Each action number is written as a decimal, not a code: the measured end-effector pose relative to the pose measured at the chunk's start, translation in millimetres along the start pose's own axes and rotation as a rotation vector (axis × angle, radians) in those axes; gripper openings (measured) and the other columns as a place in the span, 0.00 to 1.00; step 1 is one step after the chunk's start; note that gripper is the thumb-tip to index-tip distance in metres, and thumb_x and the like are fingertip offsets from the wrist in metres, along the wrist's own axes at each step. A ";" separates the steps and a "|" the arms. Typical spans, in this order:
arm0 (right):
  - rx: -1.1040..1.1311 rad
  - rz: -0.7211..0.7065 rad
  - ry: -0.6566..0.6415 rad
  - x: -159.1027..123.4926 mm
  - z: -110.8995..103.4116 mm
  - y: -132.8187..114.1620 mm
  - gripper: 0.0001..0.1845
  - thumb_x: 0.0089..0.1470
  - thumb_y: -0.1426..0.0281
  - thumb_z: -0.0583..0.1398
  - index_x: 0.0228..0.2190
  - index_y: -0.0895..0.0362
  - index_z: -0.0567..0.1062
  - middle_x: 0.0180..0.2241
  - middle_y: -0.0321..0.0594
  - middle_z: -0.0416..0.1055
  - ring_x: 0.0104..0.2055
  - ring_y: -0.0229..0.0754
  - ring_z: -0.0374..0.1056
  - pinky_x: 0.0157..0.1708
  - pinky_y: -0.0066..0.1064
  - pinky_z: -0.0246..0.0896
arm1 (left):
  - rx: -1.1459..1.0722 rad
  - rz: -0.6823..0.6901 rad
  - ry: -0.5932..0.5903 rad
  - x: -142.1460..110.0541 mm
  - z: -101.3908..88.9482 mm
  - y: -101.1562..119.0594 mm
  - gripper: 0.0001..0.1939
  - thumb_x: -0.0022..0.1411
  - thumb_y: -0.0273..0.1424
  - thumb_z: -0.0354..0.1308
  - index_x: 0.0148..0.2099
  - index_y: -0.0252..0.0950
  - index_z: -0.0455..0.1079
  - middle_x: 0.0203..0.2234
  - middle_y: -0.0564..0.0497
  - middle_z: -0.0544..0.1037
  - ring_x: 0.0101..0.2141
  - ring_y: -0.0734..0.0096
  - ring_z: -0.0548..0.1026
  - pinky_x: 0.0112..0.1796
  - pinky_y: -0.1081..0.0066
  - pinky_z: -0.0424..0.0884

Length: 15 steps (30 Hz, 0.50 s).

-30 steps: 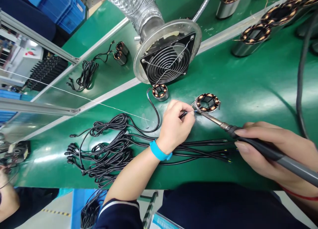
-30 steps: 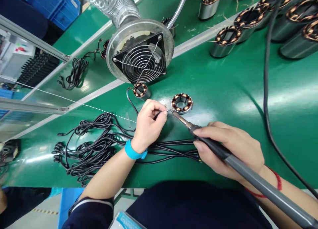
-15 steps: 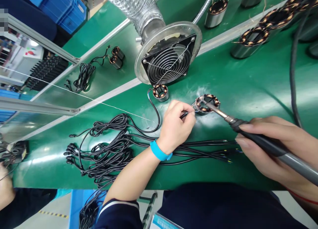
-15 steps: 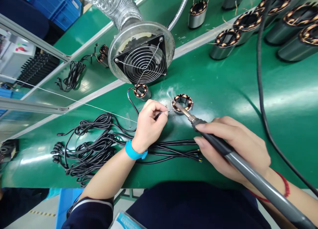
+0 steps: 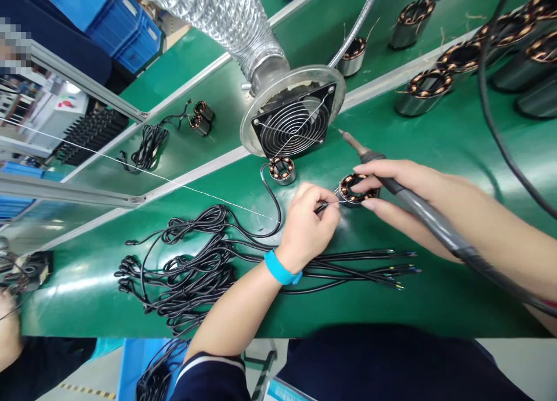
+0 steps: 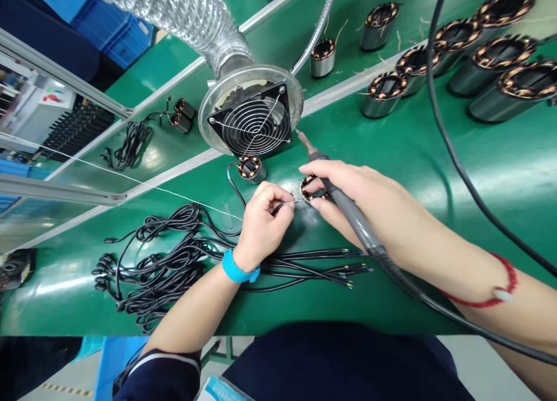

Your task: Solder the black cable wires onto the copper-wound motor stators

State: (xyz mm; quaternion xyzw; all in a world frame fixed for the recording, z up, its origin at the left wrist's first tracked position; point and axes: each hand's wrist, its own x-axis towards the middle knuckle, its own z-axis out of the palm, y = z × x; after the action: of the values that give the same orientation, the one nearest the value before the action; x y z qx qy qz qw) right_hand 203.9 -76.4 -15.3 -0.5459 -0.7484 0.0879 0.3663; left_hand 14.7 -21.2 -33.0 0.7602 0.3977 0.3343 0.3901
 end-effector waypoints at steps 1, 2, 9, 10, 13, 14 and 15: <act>0.025 -0.002 0.006 0.6 5.4 3.0 0.18 0.67 0.63 0.55 0.55 0.51 0.69 0.43 0.38 0.79 0.43 0.47 0.76 0.40 0.37 0.70 | -0.012 0.012 0.006 0.0 -0.1 -0.3 0.08 0.57 0.18 0.55 0.31 0.36 0.68 0.29 0.53 0.71 0.33 0.73 0.70 0.36 0.72 0.68; 0.039 -0.004 0.010 0.6 10.8 5.7 0.19 0.65 0.65 0.55 0.56 0.52 0.68 0.42 0.39 0.78 0.44 0.48 0.76 0.41 0.38 0.70 | -0.024 0.023 0.012 0.0 -0.1 -0.6 0.08 0.57 0.19 0.55 0.31 0.36 0.68 0.29 0.53 0.71 0.33 0.73 0.69 0.36 0.72 0.68; 0.062 -0.020 0.041 -4.7 29.2 13.0 0.20 0.63 0.72 0.56 0.56 0.51 0.65 0.35 0.35 0.76 0.38 0.44 0.74 0.44 0.41 0.67 | -0.096 -0.072 -0.005 0.4 -1.8 1.8 0.06 0.57 0.20 0.56 0.32 0.36 0.67 0.30 0.53 0.71 0.32 0.74 0.69 0.37 0.72 0.67; 0.059 -0.010 0.047 -5.2 29.6 13.0 0.21 0.63 0.72 0.56 0.56 0.51 0.65 0.35 0.36 0.76 0.38 0.44 0.74 0.44 0.41 0.67 | -0.137 -0.133 -0.020 1.1 -3.2 2.9 0.06 0.57 0.20 0.57 0.35 0.37 0.67 0.30 0.54 0.71 0.31 0.75 0.69 0.36 0.73 0.67; 0.041 0.014 0.085 -5.8 31.3 14.3 0.23 0.63 0.71 0.57 0.58 0.51 0.64 0.40 0.39 0.77 0.43 0.47 0.75 0.45 0.42 0.68 | -0.289 -0.372 -0.114 5.7 -10.8 6.0 0.09 0.58 0.22 0.58 0.41 0.37 0.66 0.29 0.57 0.70 0.25 0.80 0.66 0.29 0.75 0.64; 0.032 0.016 0.084 -5.7 32.4 15.6 0.23 0.63 0.69 0.58 0.58 0.51 0.64 0.43 0.42 0.77 0.47 0.49 0.74 0.47 0.43 0.68 | -0.326 -0.451 -0.168 7.9 -14.0 6.9 0.07 0.58 0.23 0.59 0.40 0.37 0.65 0.26 0.58 0.69 0.23 0.81 0.65 0.28 0.76 0.63; 0.027 0.008 0.072 -5.4 33.7 17.3 0.23 0.63 0.68 0.58 0.58 0.51 0.65 0.46 0.44 0.76 0.50 0.51 0.73 0.48 0.45 0.68 | -0.354 -0.516 -0.217 10.2 -17.3 7.6 0.05 0.59 0.25 0.59 0.37 0.36 0.65 0.24 0.59 0.68 0.22 0.82 0.64 0.27 0.76 0.62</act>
State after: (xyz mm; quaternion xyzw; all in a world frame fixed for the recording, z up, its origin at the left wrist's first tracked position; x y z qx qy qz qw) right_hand 195.9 -65.5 -51.1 -0.5468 -0.7312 0.0795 0.4000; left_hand 7.8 -9.6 -16.3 0.5861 0.4688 0.2054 0.6282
